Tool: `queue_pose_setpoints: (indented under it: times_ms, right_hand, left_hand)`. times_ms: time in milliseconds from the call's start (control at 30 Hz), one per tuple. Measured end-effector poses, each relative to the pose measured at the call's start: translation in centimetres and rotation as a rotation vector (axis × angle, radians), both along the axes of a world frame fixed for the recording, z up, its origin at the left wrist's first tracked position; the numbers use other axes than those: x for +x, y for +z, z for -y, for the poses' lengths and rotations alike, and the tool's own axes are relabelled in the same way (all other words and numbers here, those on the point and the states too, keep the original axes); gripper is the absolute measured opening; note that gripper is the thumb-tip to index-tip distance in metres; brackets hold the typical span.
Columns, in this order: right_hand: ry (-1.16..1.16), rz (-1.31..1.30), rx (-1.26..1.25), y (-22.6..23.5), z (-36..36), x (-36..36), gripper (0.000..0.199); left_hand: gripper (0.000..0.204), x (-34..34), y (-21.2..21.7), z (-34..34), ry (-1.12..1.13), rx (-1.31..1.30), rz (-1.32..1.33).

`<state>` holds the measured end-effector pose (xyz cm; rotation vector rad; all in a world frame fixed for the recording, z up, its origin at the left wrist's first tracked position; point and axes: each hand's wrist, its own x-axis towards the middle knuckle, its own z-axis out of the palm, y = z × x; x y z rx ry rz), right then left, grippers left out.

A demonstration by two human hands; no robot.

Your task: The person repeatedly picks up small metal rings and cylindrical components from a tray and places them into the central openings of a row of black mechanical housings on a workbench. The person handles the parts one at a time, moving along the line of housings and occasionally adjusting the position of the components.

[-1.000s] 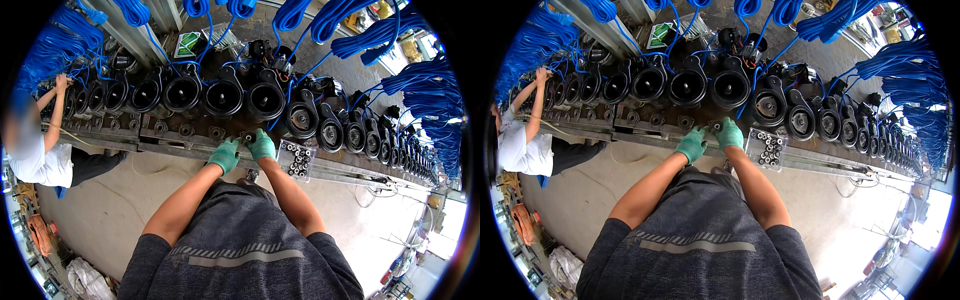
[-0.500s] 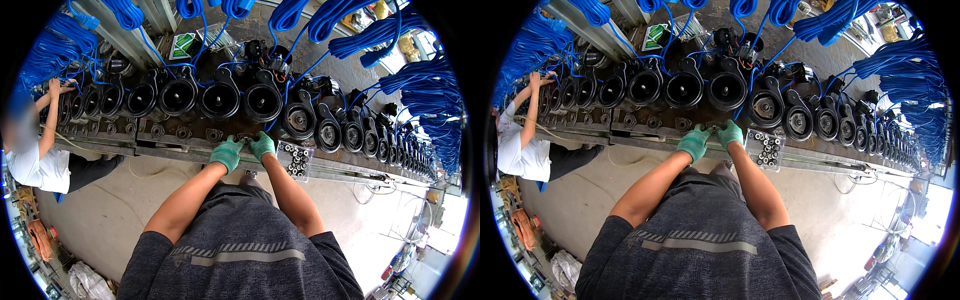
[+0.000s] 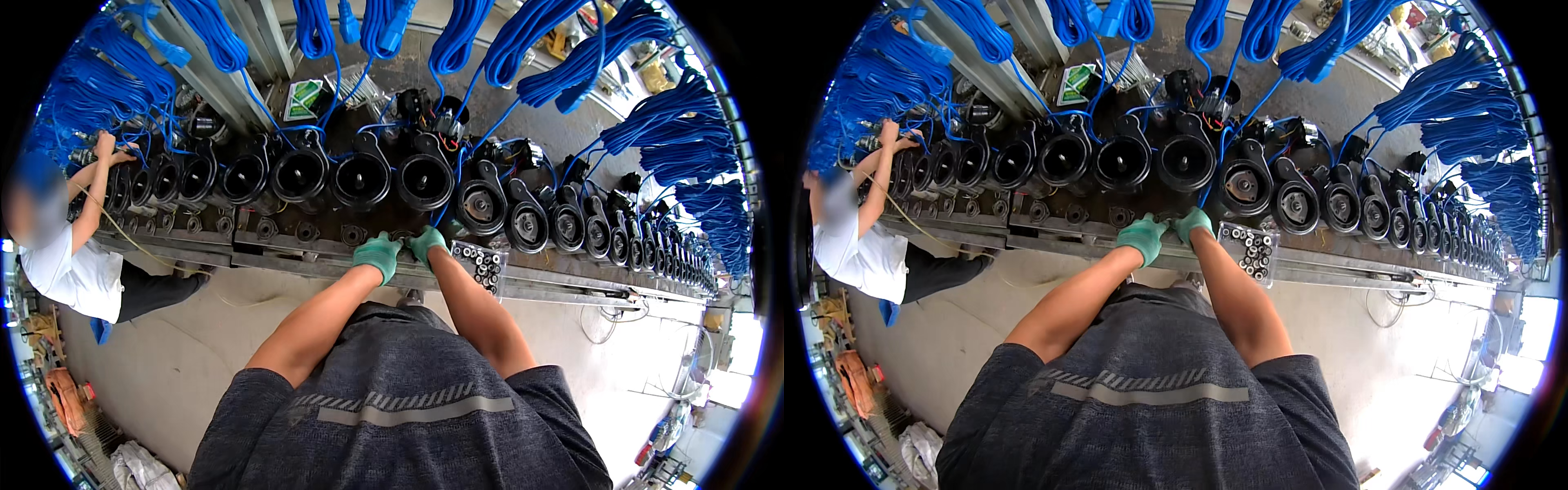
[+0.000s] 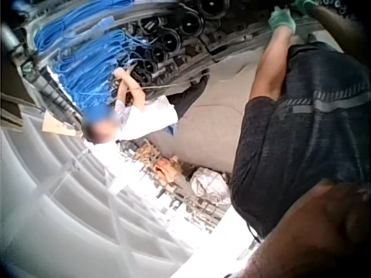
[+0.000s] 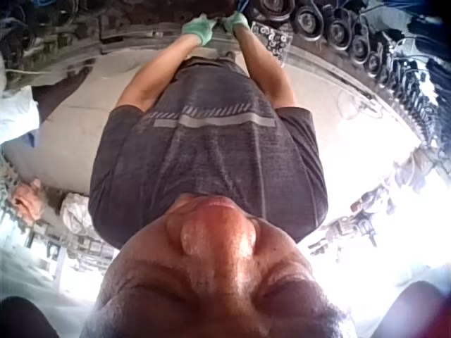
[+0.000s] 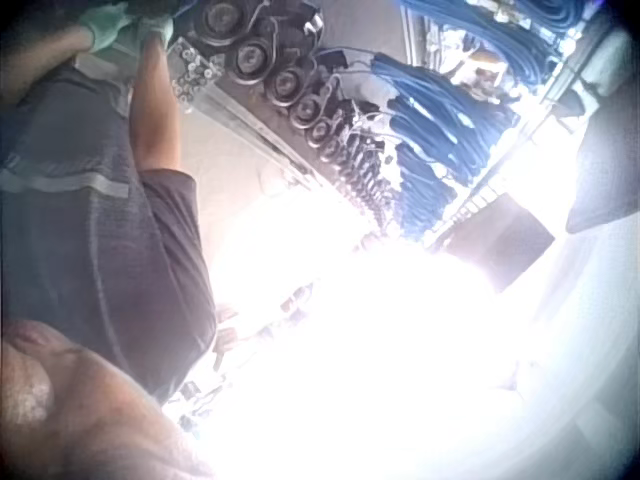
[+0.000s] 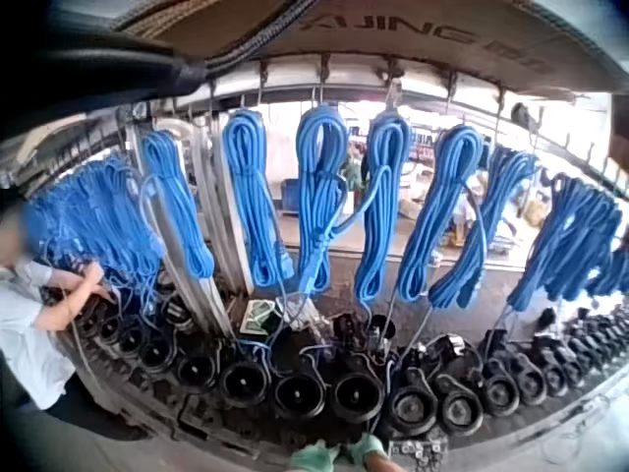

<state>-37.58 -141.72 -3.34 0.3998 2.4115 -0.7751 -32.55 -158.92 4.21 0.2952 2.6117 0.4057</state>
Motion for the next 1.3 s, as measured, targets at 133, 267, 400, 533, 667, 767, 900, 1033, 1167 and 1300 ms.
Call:
queue_pose_setpoints:
  times_ms: [133, 267, 400, 533, 667, 767, 900, 1033, 1167, 1300]
  right_hand:
    - [-0.219, -0.099, -0.352, -1.2, -2.0, 1.3, 0.048]
    - [0.008, -0.331, -0.075, -3.0, -0.8, 2.8, 0.044]
    - [-0.029, -0.11, -0.078, 0.0, 1.1, 1.7, 0.052]
    - [-0.299, -0.141, -0.24, -4.7, 0.1, 0.6, 0.046]
    - [-0.539, 0.064, -0.56, -0.2, 2.2, 2.3, 0.036]
    - [-0.395, -0.093, -0.541, -0.2, 0.6, 2.5, 0.024]
    - [-0.487, -0.107, -0.798, 0.6, 0.0, 4.7, 0.018]
    - [-0.549, -0.026, -0.894, 2.5, 0.6, 6.3, 0.019]
    - [-0.409, -0.094, -0.74, -0.2, -0.9, 6.7, 0.023]
    - [-0.402, -0.099, -0.783, 1.4, -0.3, 7.1, 0.021]
  left_hand:
    - [0.045, -0.2, -0.3, 0.8, 0.084, 0.137, -0.015]
    - [0.046, 0.2, -3.5, 0.6, 0.14, 0.186, -0.081]
    - [0.054, 0.8, -4.2, 1.0, 0.146, 0.237, -0.149]
    - [0.066, -0.1, -2.9, 0.4, 0.178, 0.29, -0.003]
    - [0.071, 0.6, -4.7, 2.0, 0.282, 0.412, 0.007]
    - [0.076, 0.1, -4.3, 1.7, 0.402, 0.541, 0.012]
    - [0.06, 0.4, -3.9, 1.1, 0.632, 0.721, 0.194]
    - [0.048, 1.7, -4.1, 1.9, 0.714, 0.926, 0.318]
    - [0.049, 1.5, -1.4, 0.8, 0.675, 0.939, 0.432]
    - [0.043, 1.9, -1.8, 1.3, 0.672, 0.922, 0.402]
